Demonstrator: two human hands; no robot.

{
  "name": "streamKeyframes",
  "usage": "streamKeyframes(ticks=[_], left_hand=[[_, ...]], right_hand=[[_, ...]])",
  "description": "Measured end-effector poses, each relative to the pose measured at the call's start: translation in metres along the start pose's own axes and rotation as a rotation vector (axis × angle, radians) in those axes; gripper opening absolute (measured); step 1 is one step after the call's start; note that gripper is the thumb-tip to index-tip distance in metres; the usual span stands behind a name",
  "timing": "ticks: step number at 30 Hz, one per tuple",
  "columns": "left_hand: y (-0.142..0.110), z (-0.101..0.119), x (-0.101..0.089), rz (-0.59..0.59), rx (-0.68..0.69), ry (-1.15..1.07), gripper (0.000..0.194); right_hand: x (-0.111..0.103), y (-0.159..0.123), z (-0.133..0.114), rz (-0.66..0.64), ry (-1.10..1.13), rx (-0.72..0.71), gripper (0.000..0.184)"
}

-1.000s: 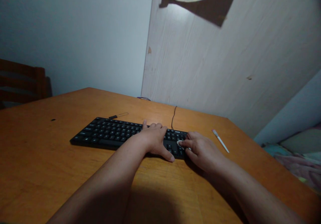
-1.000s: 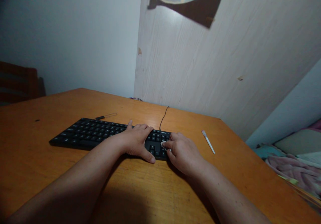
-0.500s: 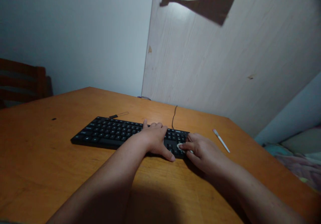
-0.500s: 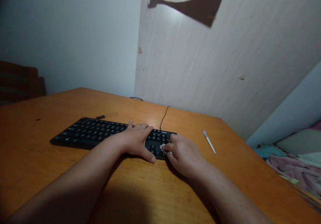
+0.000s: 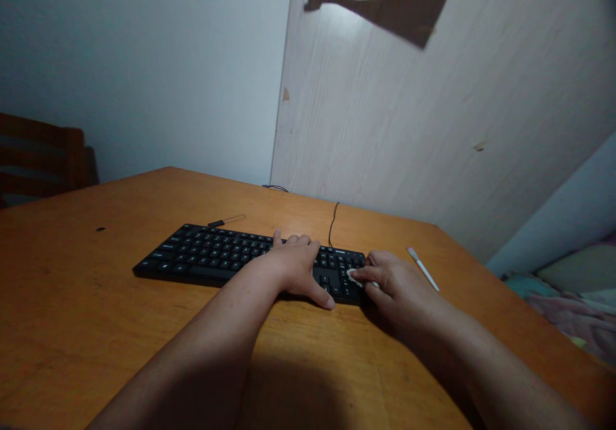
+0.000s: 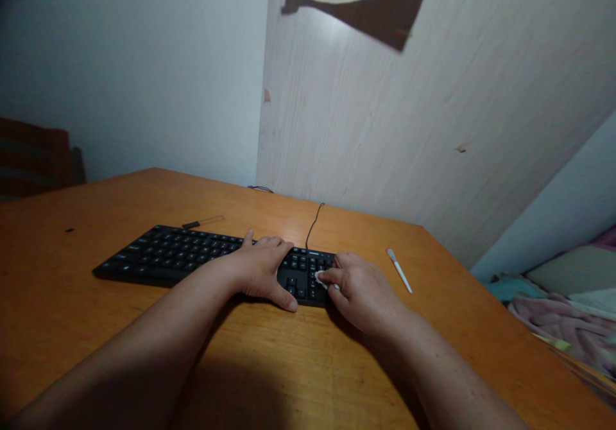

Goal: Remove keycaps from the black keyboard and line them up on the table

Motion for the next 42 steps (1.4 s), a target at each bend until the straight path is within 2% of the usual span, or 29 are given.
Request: streamKeyframes(ticks=[3,8,15,23,28,33,42], left_hand=[[0.000,0.000,-0.001,-0.008,0.002,-0.002,0.115],[0.000,0.000,-0.001,-0.013,-0.001,0.003,0.115],[0.001,-0.001,0.001,-0.003,-0.002,0.019,0.116],[0.003,-0.002,0.003,0.010,0.002,0.012,0.112],[0.001,0.000,0.001,-0.005,0.005,0.012,0.115],[0.000,0.000,0.000,-0.003,0.004,0.016,0.113],[0.000,0.000,-0.001,-0.018,0.001,0.017,0.119]], right_hand=[[-0.005,-0.004,0.003,0.001,-0.002,0.018,0.026],[-0.005,-0.003,-0.004,-0.113,0.038,0.020,0.027],[-0.009,-0.004,-0.010,-0.132,0.052,0.059,0.025],[-0.009,-0.006,-0.006,-0.113,0.080,0.019,0.027],[-0.007,-0.010,-0.013,-0.196,0.115,-0.003,0.025],[-0.004,-0.008,-0.024,-0.217,0.105,-0.031,0.026],[-0.009,-0.011,-0.017,-0.201,0.072,0.002,0.023]])
Point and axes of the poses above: each hand's wrist, its own y-axis towards the middle knuckle, its own x-axis out of the palm, z = x × y, the point moved 1 cm from there along y, towards the middle knuckle, and after that the axes turned 15 degrees about y, right-handed, at the moved point
